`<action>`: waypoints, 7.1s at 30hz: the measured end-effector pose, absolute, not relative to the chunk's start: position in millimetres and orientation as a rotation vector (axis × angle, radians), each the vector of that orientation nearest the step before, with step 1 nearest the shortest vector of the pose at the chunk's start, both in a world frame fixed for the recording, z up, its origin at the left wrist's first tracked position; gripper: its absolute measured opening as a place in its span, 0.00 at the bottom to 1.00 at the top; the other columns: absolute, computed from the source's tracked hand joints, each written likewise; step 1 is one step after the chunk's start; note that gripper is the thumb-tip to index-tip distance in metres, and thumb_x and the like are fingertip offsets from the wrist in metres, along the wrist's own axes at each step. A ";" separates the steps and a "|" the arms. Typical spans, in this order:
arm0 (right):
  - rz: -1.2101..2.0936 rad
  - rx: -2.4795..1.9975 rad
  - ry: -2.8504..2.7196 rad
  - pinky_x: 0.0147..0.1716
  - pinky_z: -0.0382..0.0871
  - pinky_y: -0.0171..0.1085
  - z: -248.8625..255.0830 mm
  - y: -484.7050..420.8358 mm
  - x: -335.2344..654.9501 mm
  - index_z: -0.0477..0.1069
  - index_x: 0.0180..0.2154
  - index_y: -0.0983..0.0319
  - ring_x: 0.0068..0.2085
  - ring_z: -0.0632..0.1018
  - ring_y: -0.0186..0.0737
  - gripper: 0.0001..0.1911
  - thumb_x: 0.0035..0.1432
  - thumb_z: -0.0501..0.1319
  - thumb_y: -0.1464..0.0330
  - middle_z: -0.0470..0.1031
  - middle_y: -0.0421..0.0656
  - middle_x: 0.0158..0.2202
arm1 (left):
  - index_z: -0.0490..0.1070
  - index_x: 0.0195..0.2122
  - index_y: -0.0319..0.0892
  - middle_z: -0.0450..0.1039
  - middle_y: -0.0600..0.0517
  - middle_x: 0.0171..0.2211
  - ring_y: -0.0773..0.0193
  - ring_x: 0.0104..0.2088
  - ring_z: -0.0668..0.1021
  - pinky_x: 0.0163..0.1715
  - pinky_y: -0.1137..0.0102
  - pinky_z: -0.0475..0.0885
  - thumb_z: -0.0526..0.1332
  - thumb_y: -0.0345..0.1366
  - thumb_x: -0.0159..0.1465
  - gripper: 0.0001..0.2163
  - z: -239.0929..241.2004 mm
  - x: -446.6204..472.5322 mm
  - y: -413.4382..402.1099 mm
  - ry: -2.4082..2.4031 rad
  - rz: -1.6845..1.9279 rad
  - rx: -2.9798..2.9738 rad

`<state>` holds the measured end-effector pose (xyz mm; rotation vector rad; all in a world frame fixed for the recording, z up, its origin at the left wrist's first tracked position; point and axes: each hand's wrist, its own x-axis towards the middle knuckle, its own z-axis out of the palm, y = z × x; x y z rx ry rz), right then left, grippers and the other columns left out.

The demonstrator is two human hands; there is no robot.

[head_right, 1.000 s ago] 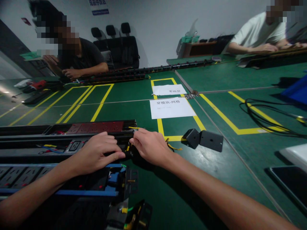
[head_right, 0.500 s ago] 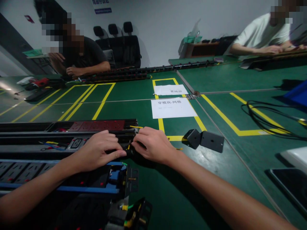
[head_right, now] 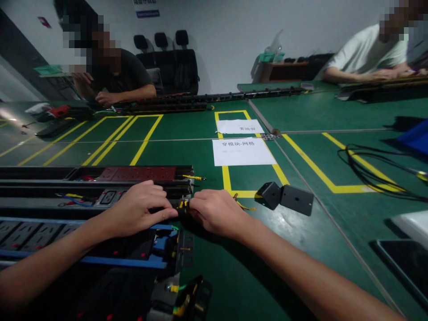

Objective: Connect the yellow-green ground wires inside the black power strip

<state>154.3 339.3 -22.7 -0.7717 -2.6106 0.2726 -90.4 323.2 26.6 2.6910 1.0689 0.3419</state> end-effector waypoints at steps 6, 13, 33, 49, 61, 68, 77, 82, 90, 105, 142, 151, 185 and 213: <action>0.037 -0.715 -2.586 0.28 0.50 0.38 -23.0 341.1 152.7 0.76 0.38 0.63 0.34 0.69 0.39 0.10 0.68 0.56 0.71 0.77 0.44 0.34 | 0.77 0.29 0.44 0.78 0.56 0.27 0.66 0.31 0.76 0.35 0.66 0.56 0.60 0.44 0.70 0.15 26.9 -88.8 323.5 1.070 0.369 2.692; -0.097 -0.771 -2.541 0.30 0.52 0.40 -19.8 339.4 148.6 0.77 0.38 0.62 0.36 0.68 0.43 0.14 0.72 0.53 0.69 0.77 0.44 0.33 | 0.77 0.28 0.43 0.78 0.56 0.27 0.66 0.30 0.75 0.34 0.66 0.57 0.60 0.44 0.70 0.16 27.9 -88.0 323.5 1.062 0.373 2.724; 0.076 -0.836 -2.495 0.38 0.55 0.40 -18.6 342.9 145.8 0.75 0.39 0.60 0.40 0.70 0.44 0.03 0.66 0.62 0.70 0.75 0.45 0.38 | 0.77 0.28 0.43 0.79 0.56 0.28 0.67 0.30 0.76 0.35 0.66 0.58 0.60 0.45 0.70 0.16 26.0 -87.9 322.9 1.066 0.390 2.712; 0.254 -1.098 -2.307 0.36 0.50 0.39 -17.9 343.1 136.1 0.75 0.31 0.58 0.37 0.76 0.42 0.06 0.58 0.66 0.74 0.79 0.38 0.33 | 0.76 0.26 0.43 0.77 0.56 0.25 0.67 0.29 0.76 0.34 0.66 0.56 0.61 0.45 0.69 0.16 23.4 -86.9 324.2 1.048 0.413 2.711; 0.455 -1.270 -2.182 0.33 0.58 0.37 -14.2 342.1 129.9 0.76 0.30 0.58 0.36 0.78 0.41 0.06 0.55 0.69 0.75 0.80 0.38 0.33 | 0.74 0.25 0.43 0.75 0.58 0.23 0.70 0.25 0.73 0.34 0.67 0.55 0.62 0.43 0.69 0.16 22.0 -86.9 325.9 1.015 0.437 2.707; 0.499 -1.336 -2.134 0.32 0.62 0.38 -17.6 343.1 128.2 0.77 0.29 0.58 0.35 0.79 0.43 0.05 0.54 0.70 0.73 0.82 0.40 0.32 | 0.74 0.25 0.43 0.74 0.58 0.22 0.69 0.25 0.72 0.33 0.67 0.54 0.62 0.43 0.69 0.16 22.9 -86.2 325.4 1.023 0.433 2.693; 0.520 -1.423 -2.067 0.31 0.62 0.38 -18.0 340.5 124.8 0.79 0.29 0.57 0.34 0.80 0.44 0.04 0.54 0.70 0.72 0.83 0.41 0.31 | 0.73 0.24 0.42 0.74 0.57 0.22 0.68 0.27 0.73 0.33 0.67 0.54 0.62 0.43 0.69 0.17 21.8 -85.9 325.8 1.029 0.425 2.702; 0.499 -1.415 -1.985 0.30 0.62 0.38 -24.6 338.5 122.9 0.79 0.29 0.58 0.31 0.80 0.45 0.04 0.54 0.70 0.72 0.82 0.43 0.30 | 0.74 0.23 0.42 0.74 0.57 0.23 0.68 0.28 0.73 0.34 0.67 0.55 0.62 0.43 0.69 0.17 22.0 -85.6 325.5 1.055 0.408 2.687; 0.583 -1.475 -1.913 0.29 0.63 0.38 -27.0 337.3 121.7 0.77 0.29 0.58 0.31 0.80 0.45 0.04 0.53 0.70 0.71 0.82 0.43 0.30 | 0.75 0.25 0.43 0.76 0.56 0.25 0.67 0.31 0.76 0.35 0.66 0.55 0.62 0.44 0.69 0.17 21.4 -85.7 325.6 1.075 0.378 2.663; 0.201 -0.801 -2.344 0.31 0.56 0.38 -33.3 333.4 144.1 0.75 0.31 0.61 0.29 0.71 0.37 0.08 0.62 0.60 0.74 0.74 0.42 0.29 | 0.78 0.28 0.43 0.79 0.56 0.28 0.65 0.32 0.78 0.36 0.65 0.56 0.62 0.45 0.69 0.15 24.0 -86.0 322.1 1.136 0.370 2.651; 0.352 -0.873 -2.385 0.33 0.57 0.37 -21.1 342.3 147.8 0.76 0.31 0.60 0.32 0.73 0.36 0.07 0.62 0.64 0.74 0.75 0.40 0.31 | 0.76 0.27 0.43 0.78 0.56 0.27 0.67 0.30 0.76 0.34 0.66 0.57 0.61 0.45 0.69 0.16 24.2 -85.7 324.6 1.096 0.410 2.689; 0.492 -0.876 -2.368 0.31 0.59 0.35 -23.5 346.6 148.7 0.76 0.31 0.60 0.32 0.72 0.36 0.08 0.63 0.62 0.74 0.72 0.41 0.31 | 0.77 0.27 0.43 0.79 0.55 0.27 0.66 0.31 0.77 0.35 0.66 0.58 0.60 0.46 0.69 0.17 23.7 -85.9 325.3 1.108 0.381 2.685; 0.555 -0.944 -1.995 0.32 0.66 0.38 -12.4 353.2 168.2 0.79 0.35 0.60 0.31 0.76 0.39 0.07 0.64 0.64 0.67 0.79 0.43 0.31 | 0.76 0.25 0.42 0.76 0.55 0.25 0.66 0.30 0.76 0.34 0.66 0.56 0.59 0.46 0.70 0.19 26.2 -85.3 324.1 1.115 0.338 2.688; 1.321 -0.613 -1.665 0.36 0.67 0.37 5.9 336.7 147.8 0.79 0.37 0.57 0.35 0.75 0.36 0.02 0.59 0.70 0.69 0.78 0.39 0.34 | 0.79 0.38 0.39 0.68 0.57 0.21 0.73 0.19 0.62 0.21 0.74 0.56 0.63 0.42 0.65 0.11 36.8 -78.1 312.7 1.092 0.829 2.053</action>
